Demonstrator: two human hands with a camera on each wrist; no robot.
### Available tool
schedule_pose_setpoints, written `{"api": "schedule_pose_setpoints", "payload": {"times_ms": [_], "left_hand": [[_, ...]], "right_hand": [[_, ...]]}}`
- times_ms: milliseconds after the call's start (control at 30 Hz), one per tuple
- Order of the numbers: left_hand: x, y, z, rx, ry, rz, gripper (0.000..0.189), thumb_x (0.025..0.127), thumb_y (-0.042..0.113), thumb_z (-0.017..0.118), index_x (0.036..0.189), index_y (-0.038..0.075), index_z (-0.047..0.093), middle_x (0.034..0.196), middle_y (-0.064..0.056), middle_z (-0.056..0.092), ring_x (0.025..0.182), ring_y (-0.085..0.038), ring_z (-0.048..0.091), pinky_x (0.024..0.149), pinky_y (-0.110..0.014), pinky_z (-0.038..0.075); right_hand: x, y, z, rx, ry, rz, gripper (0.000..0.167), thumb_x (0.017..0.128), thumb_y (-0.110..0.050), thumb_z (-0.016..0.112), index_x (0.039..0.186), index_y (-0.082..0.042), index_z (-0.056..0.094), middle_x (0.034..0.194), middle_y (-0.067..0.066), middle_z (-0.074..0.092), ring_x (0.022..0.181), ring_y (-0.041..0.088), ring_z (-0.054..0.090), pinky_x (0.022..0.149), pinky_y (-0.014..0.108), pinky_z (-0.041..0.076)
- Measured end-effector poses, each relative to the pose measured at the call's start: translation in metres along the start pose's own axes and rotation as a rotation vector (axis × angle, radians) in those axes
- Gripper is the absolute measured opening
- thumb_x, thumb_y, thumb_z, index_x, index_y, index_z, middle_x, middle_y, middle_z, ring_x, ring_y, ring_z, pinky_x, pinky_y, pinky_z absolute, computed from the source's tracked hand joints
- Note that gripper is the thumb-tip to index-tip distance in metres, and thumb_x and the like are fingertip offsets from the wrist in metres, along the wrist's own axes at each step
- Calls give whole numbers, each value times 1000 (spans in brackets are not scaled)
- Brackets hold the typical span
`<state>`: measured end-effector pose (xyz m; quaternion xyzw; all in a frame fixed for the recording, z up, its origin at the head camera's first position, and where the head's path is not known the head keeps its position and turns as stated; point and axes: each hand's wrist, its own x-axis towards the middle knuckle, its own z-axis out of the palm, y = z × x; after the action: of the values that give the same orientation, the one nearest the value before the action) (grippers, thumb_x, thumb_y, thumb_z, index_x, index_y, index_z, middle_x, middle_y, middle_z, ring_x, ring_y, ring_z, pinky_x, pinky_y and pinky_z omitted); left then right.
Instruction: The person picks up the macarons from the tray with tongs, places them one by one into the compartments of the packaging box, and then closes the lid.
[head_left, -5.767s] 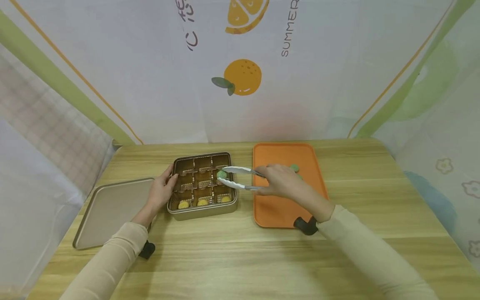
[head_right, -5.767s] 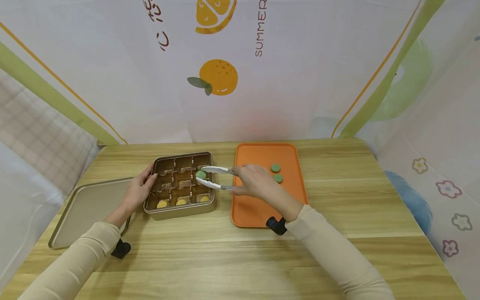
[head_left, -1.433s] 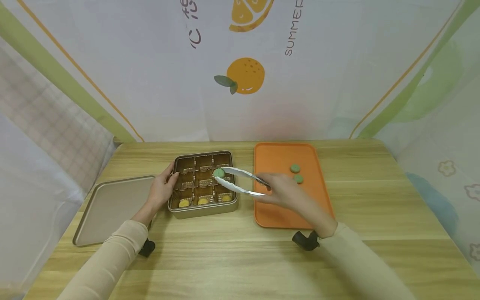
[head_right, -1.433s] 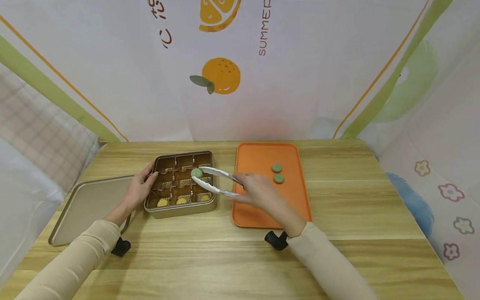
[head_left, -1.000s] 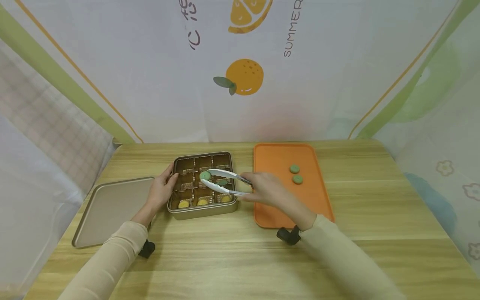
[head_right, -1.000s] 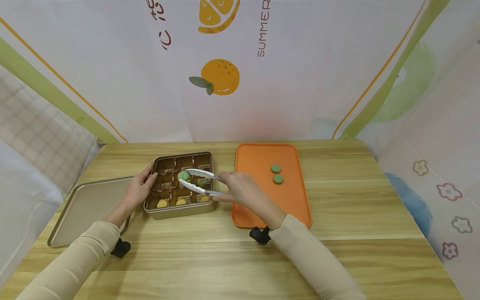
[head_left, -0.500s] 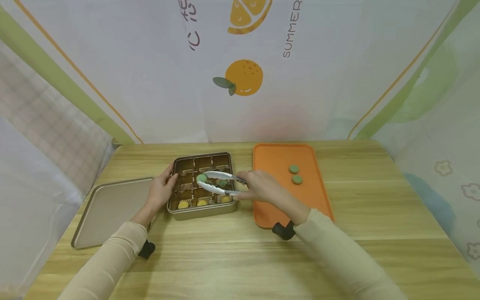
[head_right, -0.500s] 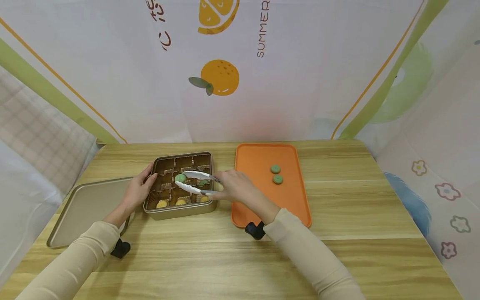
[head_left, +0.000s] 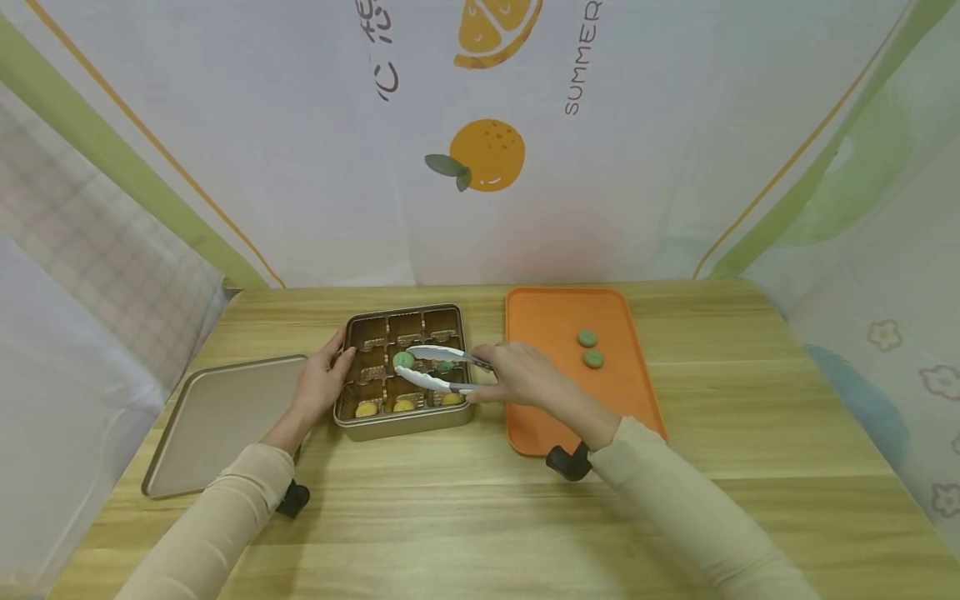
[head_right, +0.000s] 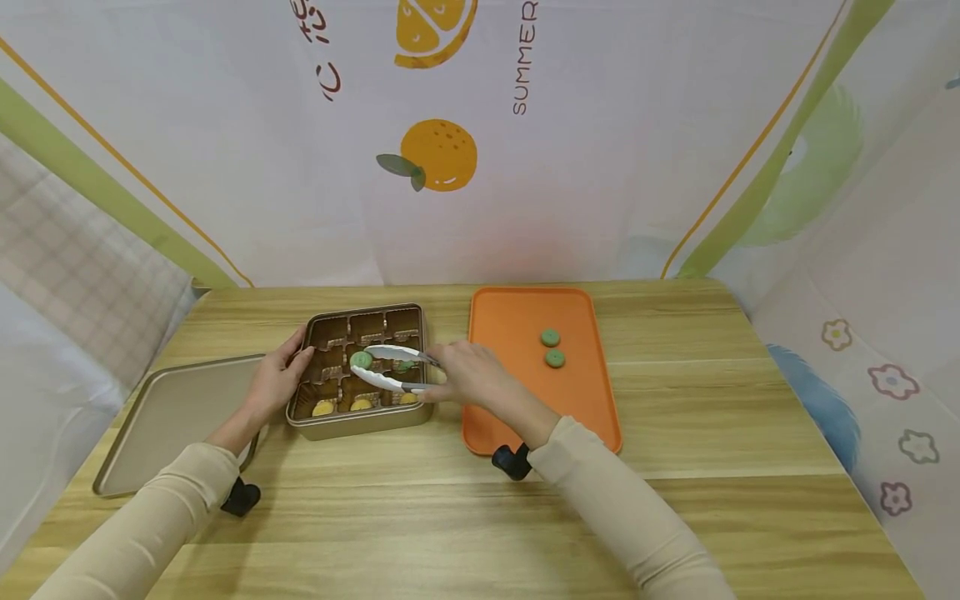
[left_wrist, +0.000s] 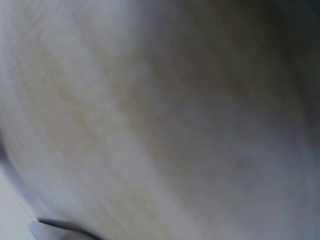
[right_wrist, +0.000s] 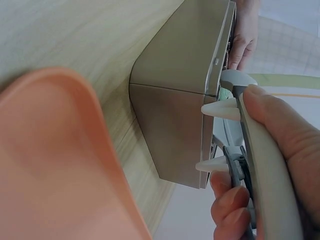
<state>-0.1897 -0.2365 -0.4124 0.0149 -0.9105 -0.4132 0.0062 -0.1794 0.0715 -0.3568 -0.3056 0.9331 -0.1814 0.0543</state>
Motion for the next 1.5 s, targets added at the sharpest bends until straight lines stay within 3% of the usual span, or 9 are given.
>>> {"api": "schedule_pose_setpoints", "payload": {"times_ms": [167,333,467,567,733,900,1000,1333,1500], "left_hand": [[-1,0,1,9,17,14,54,102,26,39,149,5,22,148,-21,29,106,-37,54,87,-45,43],[-1,0,2,20,24,19,53,102,25,39,148,4,23,147,-22,32,68,-25,48,62,-34,41],[-2,1,1,6,15,9,54,103,26,39,149,4,21,149,-20,28,89,-34,57,74,-40,44],[-3,3,0,-6,11,1,54,103,26,38,149,4,21,150,-19,26,115,-35,50,87,-43,40],[-3,3,1,-8,12,-3,54,103,25,38,149,5,20,150,-20,27,107,-34,50,86,-42,39],[-1,1,1,8,13,0,54,103,25,39,149,5,21,149,-20,28,66,-20,48,68,-35,41],[-1,0,1,14,9,1,54,103,26,38,149,5,21,150,-20,27,61,-17,44,66,-34,41],[-1,-1,1,31,9,-5,55,103,30,38,150,8,21,148,-22,30,51,-13,36,61,-34,39],[-1,-1,1,30,12,0,55,103,29,37,150,7,20,150,-21,26,72,-27,48,79,-42,41]], "right_hand": [[-1,-1,-1,1,-7,5,54,76,-39,78,116,-7,63,65,-5,46,56,9,36,48,20,27],[-1,-1,-1,2,-12,15,55,75,-39,78,117,-7,62,65,-5,45,56,9,36,47,20,27],[-1,-1,0,5,-18,14,55,76,-39,77,117,-7,61,65,-5,45,56,9,35,47,20,26],[-3,1,1,0,-16,10,56,76,-39,77,119,-7,61,65,-4,47,55,9,34,47,20,26],[-11,6,4,-2,28,-16,56,75,-38,78,118,-7,61,74,1,59,57,9,38,48,20,30],[-28,14,2,50,74,-3,54,75,-34,79,118,-6,61,83,7,64,64,12,45,53,22,36],[-40,23,0,59,107,6,51,75,-35,79,114,-6,62,80,6,63,64,12,45,55,22,37],[-94,69,-8,106,199,88,43,74,-30,80,105,-7,61,68,4,51,58,10,37,50,22,32],[-121,95,-14,124,209,156,36,75,-24,80,98,-5,59,67,3,47,58,11,37,50,23,30]]}}
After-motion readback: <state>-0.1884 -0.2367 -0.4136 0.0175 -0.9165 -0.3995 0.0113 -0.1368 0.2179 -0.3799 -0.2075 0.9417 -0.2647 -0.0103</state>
